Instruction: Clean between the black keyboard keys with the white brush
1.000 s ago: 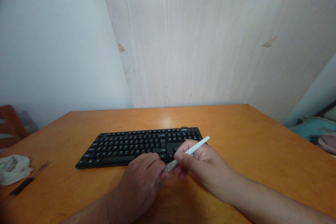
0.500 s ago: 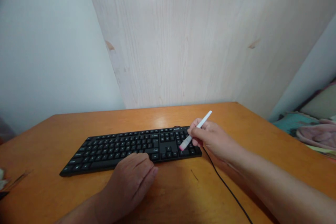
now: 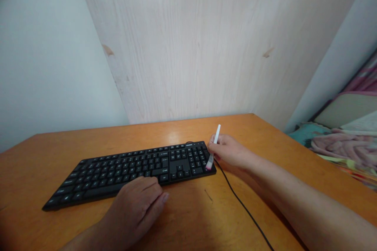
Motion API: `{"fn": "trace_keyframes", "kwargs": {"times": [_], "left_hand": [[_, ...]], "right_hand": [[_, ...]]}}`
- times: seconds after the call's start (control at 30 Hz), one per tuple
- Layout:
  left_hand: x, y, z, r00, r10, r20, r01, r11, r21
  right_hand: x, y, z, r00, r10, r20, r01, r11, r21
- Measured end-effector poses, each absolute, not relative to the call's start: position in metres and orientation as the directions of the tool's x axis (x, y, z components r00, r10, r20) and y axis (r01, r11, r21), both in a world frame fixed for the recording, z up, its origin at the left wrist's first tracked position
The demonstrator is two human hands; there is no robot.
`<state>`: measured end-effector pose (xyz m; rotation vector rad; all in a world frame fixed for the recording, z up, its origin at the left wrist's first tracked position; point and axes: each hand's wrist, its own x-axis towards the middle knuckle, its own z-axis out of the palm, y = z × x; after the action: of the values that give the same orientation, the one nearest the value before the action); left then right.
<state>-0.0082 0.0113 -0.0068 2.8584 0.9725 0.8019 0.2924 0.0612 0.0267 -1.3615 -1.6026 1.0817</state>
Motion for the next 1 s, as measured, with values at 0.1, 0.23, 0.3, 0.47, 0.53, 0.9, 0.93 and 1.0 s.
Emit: {"fn": "trace_keyframes", "kwargs": {"times": [0.1, 0.23, 0.3, 0.47, 0.53, 0.9, 0.93, 1.0], "left_hand": [[-0.009, 0.011, -0.008, 0.678, 0.575, 0.458, 0.563, -0.807, 0.18], [-0.009, 0.011, -0.008, 0.678, 0.585, 0.445, 0.567, -0.802, 0.189], [-0.009, 0.011, -0.008, 0.681, 0.584, 0.442, 0.564, -0.803, 0.19], [-0.01, 0.012, -0.009, 0.683, 0.589, 0.431, 0.566, -0.801, 0.196], [-0.009, 0.012, -0.009, 0.68, 0.592, 0.433, 0.569, -0.798, 0.198], [-0.01, 0.012, -0.011, 0.682, 0.573, 0.454, 0.561, -0.808, 0.178], [-0.01, 0.011, -0.011, 0.681, 0.574, 0.455, 0.562, -0.808, 0.178], [-0.01, 0.011, -0.011, 0.68, 0.574, 0.456, 0.563, -0.807, 0.177]], "right_hand": [[0.291, 0.06, 0.031, -0.123, 0.992, 0.037, 0.357, 0.079, -0.931], [0.287, 0.059, 0.027, -0.158, 0.987, 0.014, 0.329, 0.066, -0.942], [0.287, 0.059, 0.024, -0.161, 0.987, 0.009, 0.327, 0.062, -0.943], [0.296, 0.063, 0.03, -0.073, 0.991, 0.11, 0.431, 0.131, -0.893], [0.3, 0.065, 0.033, -0.038, 0.983, 0.178, 0.474, 0.174, -0.863], [0.296, 0.069, 0.013, -0.04, 0.946, 0.322, 0.617, 0.277, -0.736], [0.296, 0.068, 0.014, -0.048, 0.945, 0.323, 0.633, 0.279, -0.722], [0.298, 0.066, 0.018, -0.059, 0.936, 0.346, 0.664, 0.296, -0.687]]}}
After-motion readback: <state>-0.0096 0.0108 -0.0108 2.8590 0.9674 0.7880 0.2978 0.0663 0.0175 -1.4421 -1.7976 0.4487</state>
